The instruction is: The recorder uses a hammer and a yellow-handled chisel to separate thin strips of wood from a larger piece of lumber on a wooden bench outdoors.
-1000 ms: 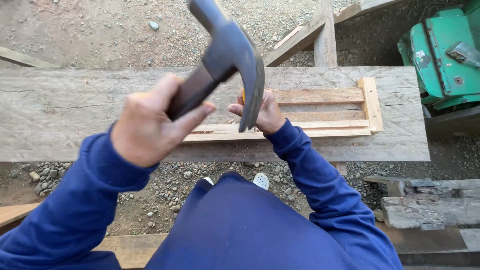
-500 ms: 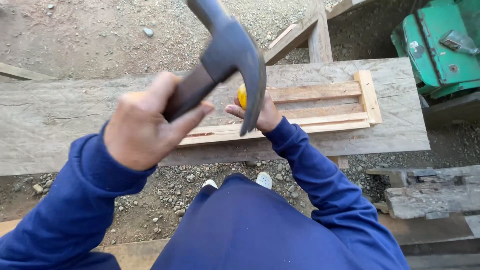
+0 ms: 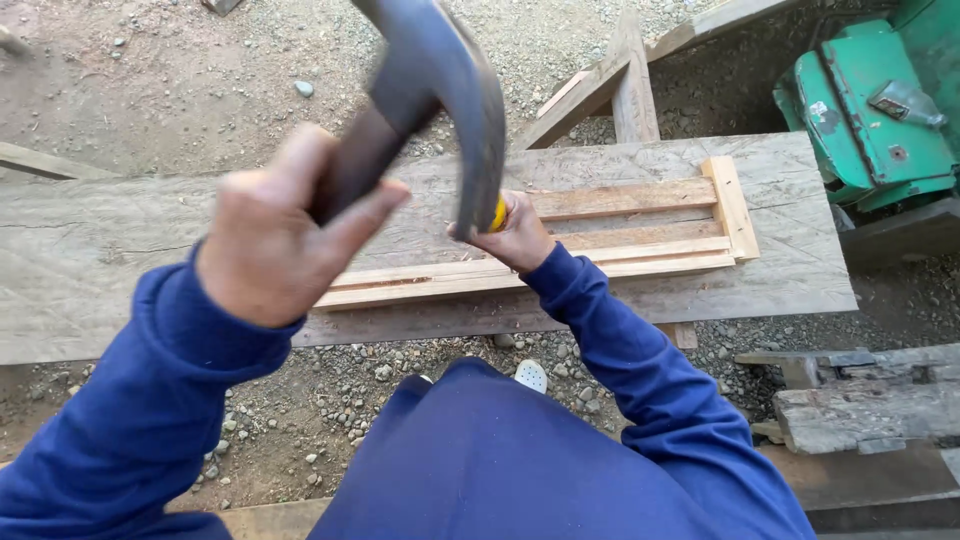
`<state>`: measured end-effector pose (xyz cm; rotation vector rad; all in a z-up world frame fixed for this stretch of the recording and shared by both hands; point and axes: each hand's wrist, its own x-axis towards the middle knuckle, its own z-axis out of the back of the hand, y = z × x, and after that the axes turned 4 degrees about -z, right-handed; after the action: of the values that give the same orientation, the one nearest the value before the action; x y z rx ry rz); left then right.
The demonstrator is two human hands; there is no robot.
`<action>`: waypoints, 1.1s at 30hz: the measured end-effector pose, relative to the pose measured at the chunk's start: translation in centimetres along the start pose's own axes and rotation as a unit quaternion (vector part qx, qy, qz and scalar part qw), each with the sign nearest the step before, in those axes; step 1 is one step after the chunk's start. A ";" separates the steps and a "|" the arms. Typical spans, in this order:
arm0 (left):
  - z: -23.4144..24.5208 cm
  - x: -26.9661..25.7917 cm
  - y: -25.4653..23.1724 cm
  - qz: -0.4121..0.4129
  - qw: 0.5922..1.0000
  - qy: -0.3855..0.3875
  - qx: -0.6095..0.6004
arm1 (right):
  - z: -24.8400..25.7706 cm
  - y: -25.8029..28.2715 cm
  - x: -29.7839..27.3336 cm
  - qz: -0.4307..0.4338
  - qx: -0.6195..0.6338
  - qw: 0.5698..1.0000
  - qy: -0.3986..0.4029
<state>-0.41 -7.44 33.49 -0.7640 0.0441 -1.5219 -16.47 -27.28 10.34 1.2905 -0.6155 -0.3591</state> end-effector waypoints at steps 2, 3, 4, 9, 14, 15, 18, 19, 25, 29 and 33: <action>0.3 0.3 -1.0 0.024 0.999 -0.036 -0.018 | -0.1 0.0 0.1 -0.035 0.001 0.999 -0.005; 0.5 0.4 -1.5 0.047 0.996 -0.072 -0.037 | -0.1 -0.1 0.1 -0.072 0.002 0.997 -0.011; -1.1 0.0 -0.5 0.048 0.995 -0.073 -0.038 | -0.1 0.0 0.0 -0.072 0.000 0.997 -0.010; -8.0 -2.4 4.4 0.042 0.992 0.116 0.041 | -0.9 1.2 0.6 0.067 0.009 0.997 -0.044; -3.0 -0.5 1.0 0.029 0.997 0.076 0.012 | -0.3 -0.7 0.4 0.001 -0.011 1.000 -0.015; -2.1 0.0 0.4 -0.001 1.000 0.002 -0.001 | 0.0 -1.7 0.5 -0.071 -0.058 0.996 0.004; -0.6 0.1 -0.7 0.052 0.993 -0.079 -0.064 | 0.0 -1.9 -0.1 -0.062 -0.023 0.998 0.007; -1.7 -0.3 0.0 0.055 0.993 -0.076 -0.065 | 0.0 -1.4 0.0 -0.067 -0.021 0.998 0.007; -8.3 -3.5 3.9 0.070 0.992 0.102 0.024 | -0.7 -0.3 0.5 0.044 0.040 0.998 -0.001; -5.3 -3.0 2.5 0.065 0.997 0.033 -0.040 | 0.2 -2.6 0.2 0.041 -0.095 0.994 0.017; -1.0 -2.4 0.1 0.048 0.997 -0.056 -0.035 | -0.3 -1.2 0.3 -0.017 0.054 0.997 0.049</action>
<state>-1.02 -5.69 31.64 -0.8899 0.0510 -1.3906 -15.91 -27.55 9.21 1.4151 -0.5366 -0.2921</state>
